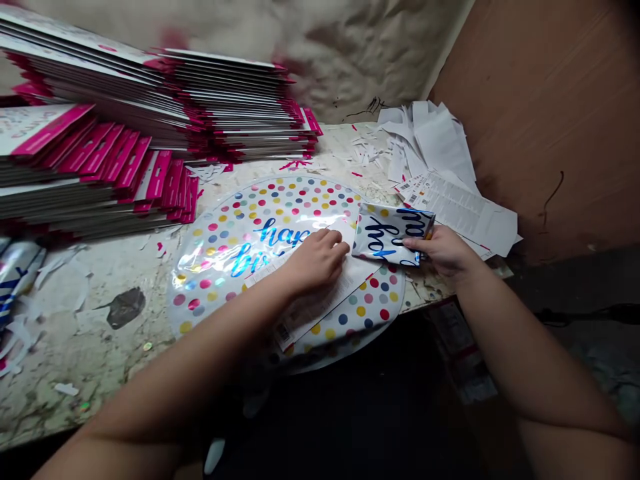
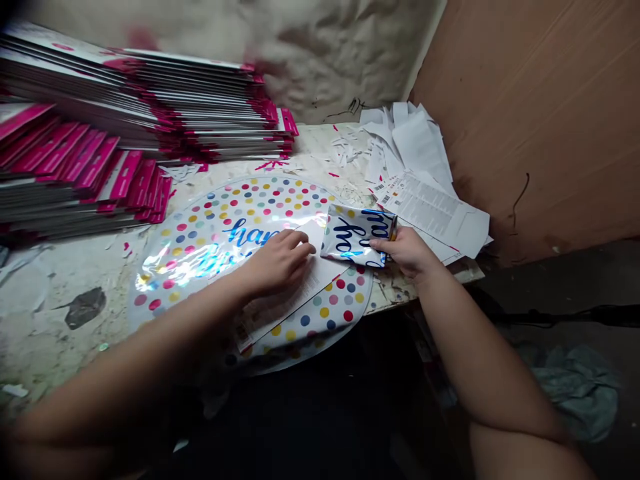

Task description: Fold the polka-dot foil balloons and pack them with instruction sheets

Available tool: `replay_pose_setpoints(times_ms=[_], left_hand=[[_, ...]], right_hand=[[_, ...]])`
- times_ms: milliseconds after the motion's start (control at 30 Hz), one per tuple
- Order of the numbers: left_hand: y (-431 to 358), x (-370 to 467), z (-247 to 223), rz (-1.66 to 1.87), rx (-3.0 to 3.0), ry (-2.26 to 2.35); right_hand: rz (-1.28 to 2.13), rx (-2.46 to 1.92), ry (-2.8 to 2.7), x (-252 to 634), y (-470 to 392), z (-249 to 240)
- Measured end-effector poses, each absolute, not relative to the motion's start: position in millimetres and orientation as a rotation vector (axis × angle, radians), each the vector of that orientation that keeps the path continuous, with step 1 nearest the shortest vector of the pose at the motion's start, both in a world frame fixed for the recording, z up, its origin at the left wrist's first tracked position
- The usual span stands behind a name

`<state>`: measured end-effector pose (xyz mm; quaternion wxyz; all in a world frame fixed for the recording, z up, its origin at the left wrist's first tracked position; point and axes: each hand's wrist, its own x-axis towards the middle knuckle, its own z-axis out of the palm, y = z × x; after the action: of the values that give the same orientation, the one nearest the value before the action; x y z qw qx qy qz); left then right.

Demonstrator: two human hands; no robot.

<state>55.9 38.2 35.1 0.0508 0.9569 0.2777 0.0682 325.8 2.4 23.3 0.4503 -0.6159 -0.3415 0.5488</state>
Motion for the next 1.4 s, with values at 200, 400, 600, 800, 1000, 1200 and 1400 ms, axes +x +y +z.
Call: replay_pose_setpoints(times_ms=[200, 400, 600, 800, 1000, 1200, 1400], left_hand=[[55, 68, 17, 0.385, 2.986, 0.656], [44, 65, 33, 0.456, 3.039, 0.430], [35, 65, 42, 0.375, 3.049, 0.446], [32, 68, 51, 0.362, 3.061, 0.524], [24, 64, 65, 0.420, 3.162, 0.575], [22, 51, 75, 0.464, 3.196, 0.636], [8, 25, 97, 0.773, 3.060, 1.136]], right_hand=[[1.317, -1.612, -0.987, 321, 8, 36], [1.782, -1.562, -1.334, 315, 16, 57], [1.671, -1.644, -1.357, 303, 26, 76], [1.376, -1.705, -1.545, 276, 22, 89], [1.551, -1.693, -1.683, 243, 23, 94], [1.577, -1.539, -1.824, 241, 24, 109], [1.081, -1.200, -1.490, 240, -10, 110]])
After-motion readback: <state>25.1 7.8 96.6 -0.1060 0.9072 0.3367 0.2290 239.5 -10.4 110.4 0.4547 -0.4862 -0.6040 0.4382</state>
